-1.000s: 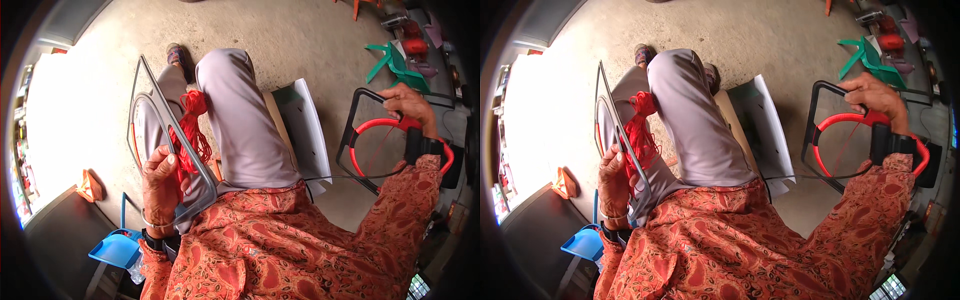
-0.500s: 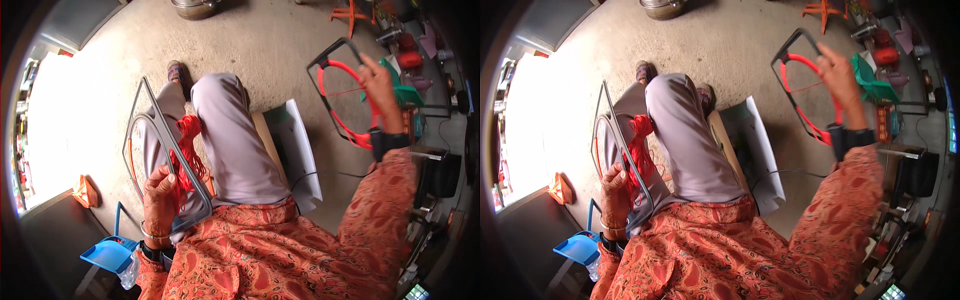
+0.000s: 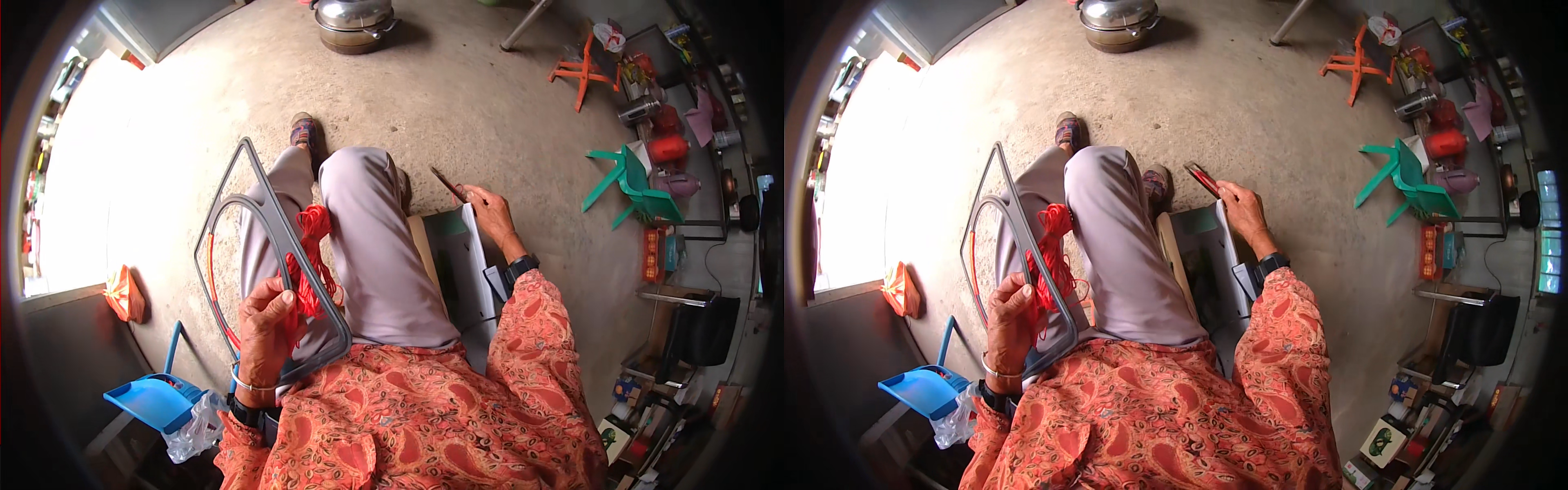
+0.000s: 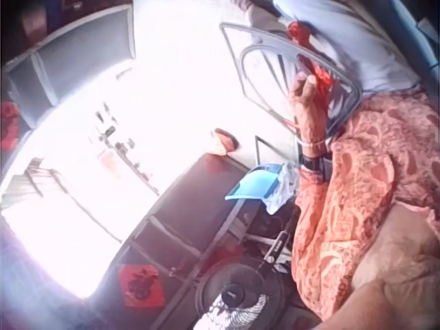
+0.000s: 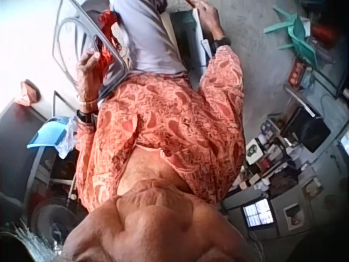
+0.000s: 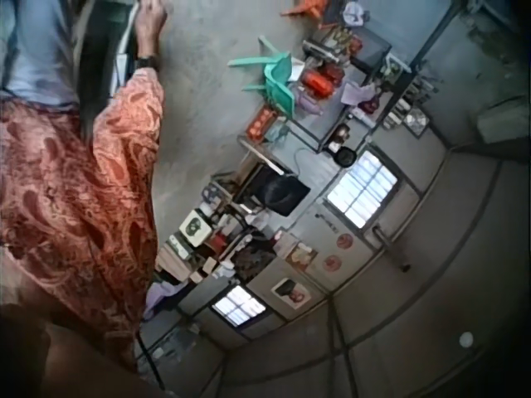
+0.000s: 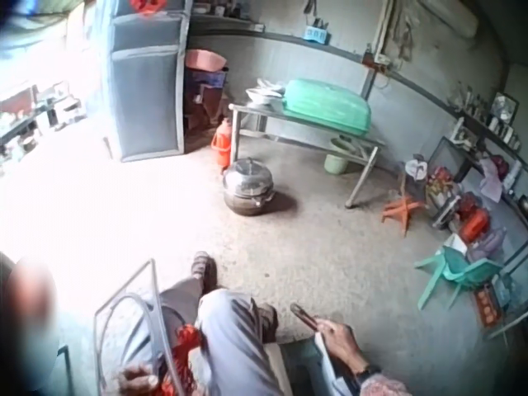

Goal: Weaving red plastic rope onto a black plastic chair seat frame while sitting on a chair.

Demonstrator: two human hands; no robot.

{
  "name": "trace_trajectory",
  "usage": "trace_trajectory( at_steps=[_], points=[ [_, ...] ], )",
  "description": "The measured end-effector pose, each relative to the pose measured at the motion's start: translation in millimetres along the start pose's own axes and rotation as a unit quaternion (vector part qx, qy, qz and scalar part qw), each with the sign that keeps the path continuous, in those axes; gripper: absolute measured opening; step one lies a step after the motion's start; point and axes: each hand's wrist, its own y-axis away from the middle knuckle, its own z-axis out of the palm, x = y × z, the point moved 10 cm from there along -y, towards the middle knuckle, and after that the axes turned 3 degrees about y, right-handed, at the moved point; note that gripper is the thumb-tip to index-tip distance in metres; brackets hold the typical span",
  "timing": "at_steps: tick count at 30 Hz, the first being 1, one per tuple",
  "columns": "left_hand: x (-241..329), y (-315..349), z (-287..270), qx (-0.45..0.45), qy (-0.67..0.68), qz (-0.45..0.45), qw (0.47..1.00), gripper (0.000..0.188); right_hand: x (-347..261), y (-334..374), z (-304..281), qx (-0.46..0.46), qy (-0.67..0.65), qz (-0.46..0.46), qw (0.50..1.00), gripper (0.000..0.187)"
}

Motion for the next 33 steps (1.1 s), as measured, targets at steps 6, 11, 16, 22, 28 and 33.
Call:
trace_trajectory(
  at_steps=[6,11,16,22,28,33],
  points=[
    [8,10,7,-0.014,-0.019,-0.004,1.000,0.009,-23,-27,-7,-0.033,0.142,-0.060,0.987,0.027],
    [16,12,18,-0.042,-0.049,0.001,0.998,0.007,-185,-26,-1,-0.137,-0.212,-0.019,0.967,0.019],
    [40,22,33,-0.084,-0.026,0.089,0.992,0.008,-286,57,77,-0.363,-0.352,0.002,0.862,0.032],
    [41,32,27,-0.075,-0.045,0.102,0.991,0.010,-327,95,101,-0.406,-0.636,0.043,0.654,0.055],
    [7,25,16,-0.096,-0.051,-0.007,0.994,0.013,-338,96,116,-0.401,-0.660,0.064,0.632,0.059],
    [22,15,12,-0.090,0.030,0.026,0.995,0.018,-306,55,92,-0.240,-0.704,0.128,0.657,0.032]
  ],
)
